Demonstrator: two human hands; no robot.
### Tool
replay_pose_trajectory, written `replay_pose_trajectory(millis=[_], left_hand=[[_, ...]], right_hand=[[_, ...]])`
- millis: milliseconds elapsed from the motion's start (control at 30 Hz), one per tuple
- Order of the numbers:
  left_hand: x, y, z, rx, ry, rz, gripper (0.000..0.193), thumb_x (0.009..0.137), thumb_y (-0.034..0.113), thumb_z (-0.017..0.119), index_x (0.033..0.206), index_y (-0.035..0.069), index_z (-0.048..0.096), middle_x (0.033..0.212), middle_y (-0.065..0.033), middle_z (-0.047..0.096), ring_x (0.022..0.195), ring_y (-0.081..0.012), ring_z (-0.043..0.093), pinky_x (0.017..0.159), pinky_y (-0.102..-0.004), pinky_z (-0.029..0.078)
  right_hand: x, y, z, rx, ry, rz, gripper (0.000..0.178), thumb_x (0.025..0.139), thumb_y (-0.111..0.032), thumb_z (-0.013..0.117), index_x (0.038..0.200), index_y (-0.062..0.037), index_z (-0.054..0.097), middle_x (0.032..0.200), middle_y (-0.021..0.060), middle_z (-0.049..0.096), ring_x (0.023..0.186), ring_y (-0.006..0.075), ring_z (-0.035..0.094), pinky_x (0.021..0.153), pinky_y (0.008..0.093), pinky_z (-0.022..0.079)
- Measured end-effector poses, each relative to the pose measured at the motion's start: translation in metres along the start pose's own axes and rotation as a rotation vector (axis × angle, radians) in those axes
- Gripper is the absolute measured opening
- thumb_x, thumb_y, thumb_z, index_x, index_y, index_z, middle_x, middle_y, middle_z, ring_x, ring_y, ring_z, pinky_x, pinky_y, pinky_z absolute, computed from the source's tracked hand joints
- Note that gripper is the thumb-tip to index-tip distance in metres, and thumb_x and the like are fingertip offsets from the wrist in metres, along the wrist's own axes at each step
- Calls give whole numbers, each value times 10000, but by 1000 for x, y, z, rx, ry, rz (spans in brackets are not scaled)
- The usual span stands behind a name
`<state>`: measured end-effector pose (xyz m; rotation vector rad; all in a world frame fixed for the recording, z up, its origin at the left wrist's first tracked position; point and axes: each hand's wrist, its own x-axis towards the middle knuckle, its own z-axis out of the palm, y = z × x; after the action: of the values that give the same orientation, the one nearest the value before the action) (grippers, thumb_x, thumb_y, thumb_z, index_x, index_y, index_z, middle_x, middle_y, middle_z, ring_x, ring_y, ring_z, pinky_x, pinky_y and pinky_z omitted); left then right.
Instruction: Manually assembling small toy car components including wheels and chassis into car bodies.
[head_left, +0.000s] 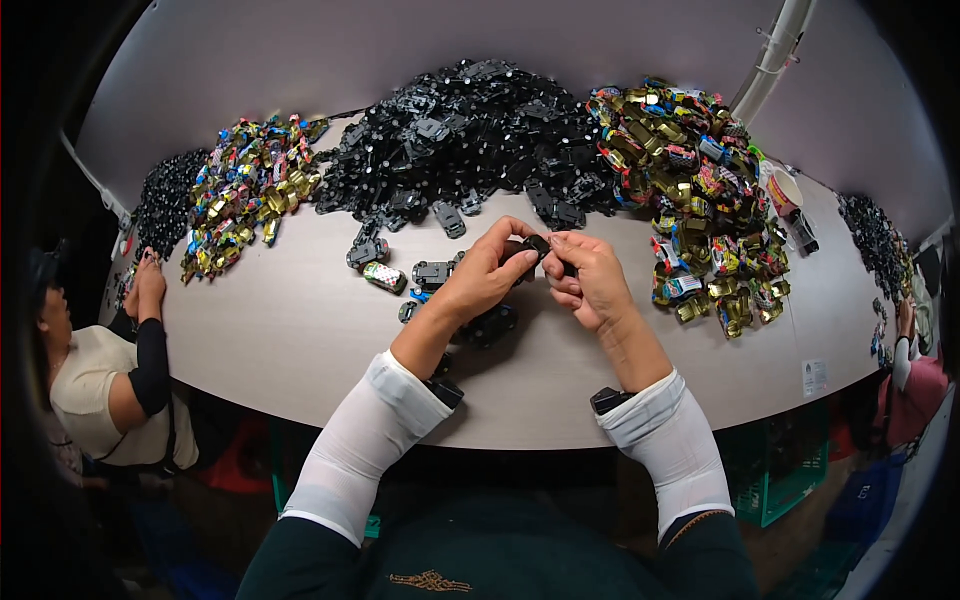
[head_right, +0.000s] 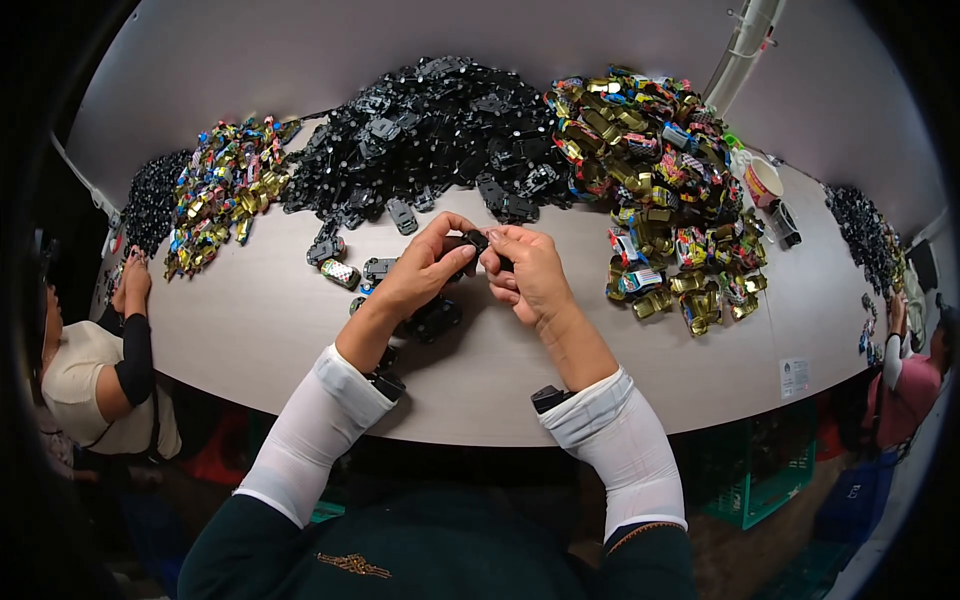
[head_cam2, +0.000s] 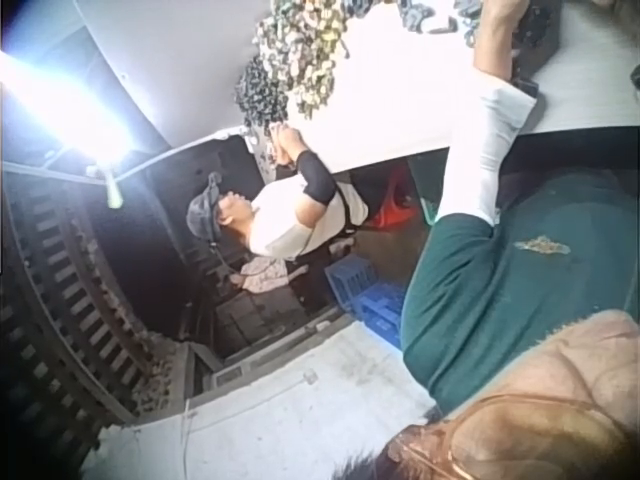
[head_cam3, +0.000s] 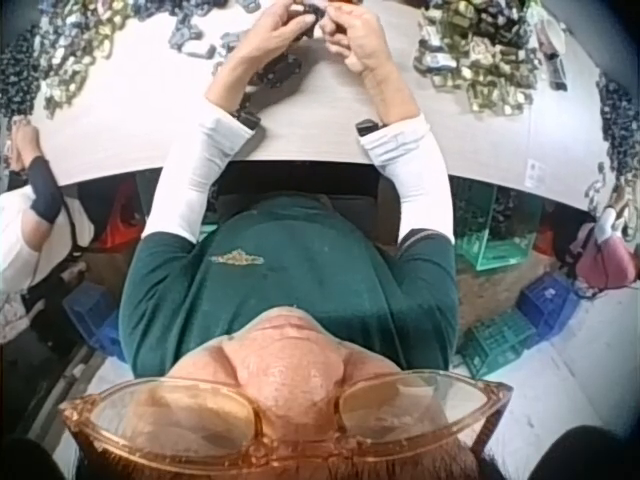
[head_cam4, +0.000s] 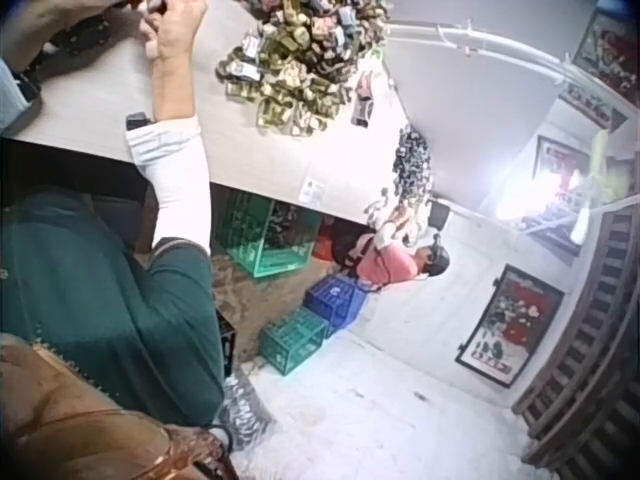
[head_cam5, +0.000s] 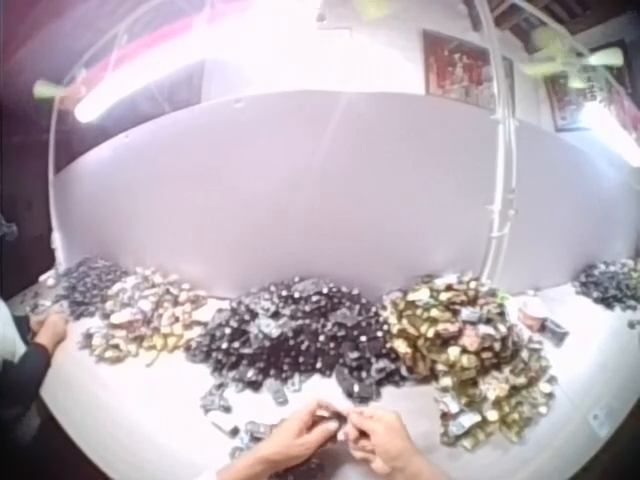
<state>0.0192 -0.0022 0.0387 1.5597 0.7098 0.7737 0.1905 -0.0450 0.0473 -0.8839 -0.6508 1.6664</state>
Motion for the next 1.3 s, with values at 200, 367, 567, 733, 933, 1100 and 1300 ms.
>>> replay_pose_trajectory(millis=[200,367,567,733,933,1100,1300], left_hand=[[-2,0,0,151,16,0,184,950,128,509,1110,75,435,724,33,529,559,-23,408,471,-189,312],[0,-8,-2,84,-2,-10,162,944,105,507,1085,71,435,729,20,525,552,-28,408,465,-193,318],[0,-7,-2,142,30,9,160,922,74,508,1070,60,448,728,13,537,542,-25,407,453,-186,312],[-1,-8,-3,144,36,4,146,913,66,513,1049,43,465,727,5,554,531,-25,407,441,-185,307],[-1,-7,-5,143,16,-35,147,908,65,520,1045,40,472,754,-18,576,537,-31,428,444,-188,327],[6,-30,-5,435,52,336,148,910,66,516,1049,36,475,788,-38,576,547,-41,440,449,-197,344],[0,-5,-3,96,12,-34,138,908,62,518,1037,30,482,776,-18,550,554,-38,433,459,-193,339]], right_hand=[[1,3,-2,55,-27,52,116,939,-135,506,927,-22,529,649,30,531,401,37,328,324,183,238],[0,4,-1,-14,-18,47,113,943,-133,507,932,-22,527,650,30,525,401,33,331,323,180,238],[0,8,2,-110,-5,26,103,943,-125,518,933,-25,540,636,21,521,397,25,337,323,172,242],[-1,10,7,-251,66,-21,113,937,-109,519,904,-13,569,592,6,524,380,15,331,319,178,236],[-1,3,2,-418,14,19,120,937,-144,538,931,-41,598,602,-38,511,410,1,336,340,162,236],[5,15,0,-689,15,-74,110,923,-147,544,917,-56,606,593,-46,509,406,0,333,345,166,242],[-1,-5,-3,-320,-64,71,126,934,-152,536,911,-45,599,594,-36,512,400,0,336,343,166,237]])
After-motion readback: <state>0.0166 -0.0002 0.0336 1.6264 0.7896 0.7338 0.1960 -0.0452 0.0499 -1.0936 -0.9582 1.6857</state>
